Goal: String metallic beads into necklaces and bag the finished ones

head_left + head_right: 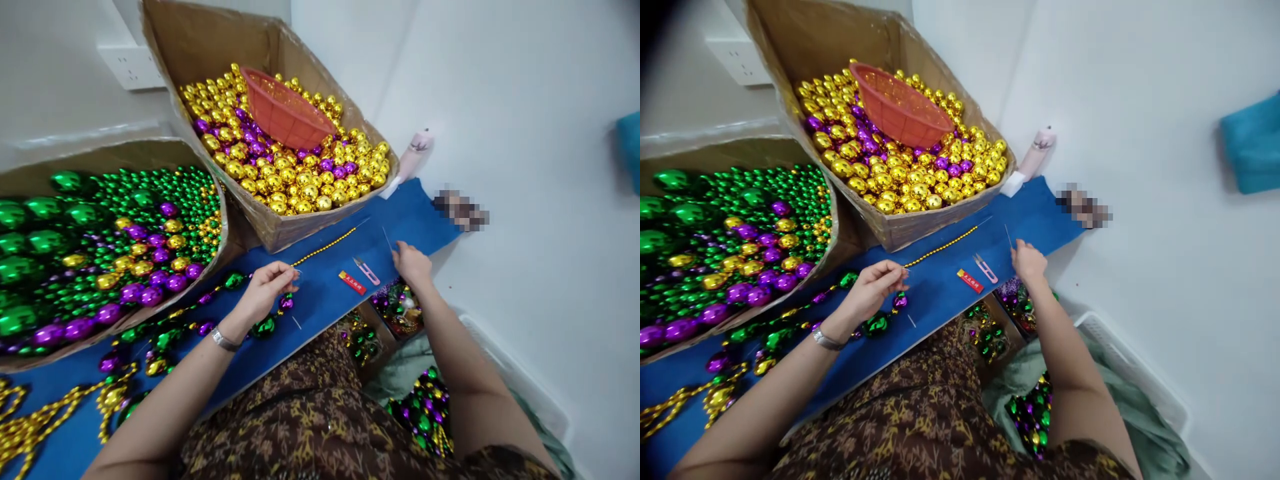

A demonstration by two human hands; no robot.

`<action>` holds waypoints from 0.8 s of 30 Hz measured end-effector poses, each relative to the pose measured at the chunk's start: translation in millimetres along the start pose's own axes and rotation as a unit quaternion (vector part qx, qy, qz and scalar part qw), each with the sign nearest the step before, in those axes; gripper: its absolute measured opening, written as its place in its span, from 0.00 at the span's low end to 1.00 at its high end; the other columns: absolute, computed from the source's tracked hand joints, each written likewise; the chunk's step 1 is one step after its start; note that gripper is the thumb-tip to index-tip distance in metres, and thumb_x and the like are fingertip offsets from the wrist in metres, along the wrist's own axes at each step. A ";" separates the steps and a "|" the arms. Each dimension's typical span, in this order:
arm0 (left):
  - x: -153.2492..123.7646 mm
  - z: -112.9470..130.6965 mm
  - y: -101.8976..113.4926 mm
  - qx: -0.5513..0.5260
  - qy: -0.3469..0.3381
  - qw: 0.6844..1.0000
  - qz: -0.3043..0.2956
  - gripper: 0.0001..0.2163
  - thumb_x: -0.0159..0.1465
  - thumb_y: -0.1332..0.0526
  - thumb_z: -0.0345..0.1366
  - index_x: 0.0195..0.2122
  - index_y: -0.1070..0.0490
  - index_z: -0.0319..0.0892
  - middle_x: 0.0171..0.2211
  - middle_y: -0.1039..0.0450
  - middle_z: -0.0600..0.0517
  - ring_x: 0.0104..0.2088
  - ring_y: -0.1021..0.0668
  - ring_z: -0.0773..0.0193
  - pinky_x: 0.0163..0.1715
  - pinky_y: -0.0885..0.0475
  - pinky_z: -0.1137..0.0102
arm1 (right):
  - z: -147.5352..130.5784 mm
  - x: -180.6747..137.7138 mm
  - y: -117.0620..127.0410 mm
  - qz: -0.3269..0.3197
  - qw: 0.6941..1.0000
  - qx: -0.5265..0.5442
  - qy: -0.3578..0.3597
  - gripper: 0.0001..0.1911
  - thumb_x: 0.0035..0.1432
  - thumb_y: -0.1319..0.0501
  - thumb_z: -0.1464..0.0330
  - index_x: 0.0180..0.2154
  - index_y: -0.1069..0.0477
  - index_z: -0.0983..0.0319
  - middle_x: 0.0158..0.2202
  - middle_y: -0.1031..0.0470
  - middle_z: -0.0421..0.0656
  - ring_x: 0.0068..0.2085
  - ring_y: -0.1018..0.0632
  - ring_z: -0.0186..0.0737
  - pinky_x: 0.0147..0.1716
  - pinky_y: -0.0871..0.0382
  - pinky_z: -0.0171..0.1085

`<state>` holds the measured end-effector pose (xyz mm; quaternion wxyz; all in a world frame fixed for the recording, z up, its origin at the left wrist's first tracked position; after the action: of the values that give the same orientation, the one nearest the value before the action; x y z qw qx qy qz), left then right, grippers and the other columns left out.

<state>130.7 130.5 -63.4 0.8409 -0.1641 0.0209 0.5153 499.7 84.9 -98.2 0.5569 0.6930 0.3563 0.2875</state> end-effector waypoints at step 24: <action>-20.1 29.9 40.8 -0.081 -0.044 0.988 0.125 0.11 0.51 0.29 0.40 0.28 0.26 0.38 0.23 0.32 0.55 0.21 0.34 0.74 0.24 0.31 0.75 | -145.2 -39.6 70.3 0.058 0.907 0.166 0.381 0.12 0.67 0.51 0.65 0.42 0.32 0.61 0.35 0.23 0.45 0.36 0.22 0.39 0.37 0.30 0.36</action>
<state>81.7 139.0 -41.4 0.7536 -0.2053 -0.0374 0.6233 373.5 126.1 1.5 0.2377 0.6324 0.5433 0.4985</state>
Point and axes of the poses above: each hand's wrist, its own x-axis towards the middle knuckle, its own y-axis out of the back of the hand, z = x × y, the point moved 7 cm from there along x, towards the middle knuckle
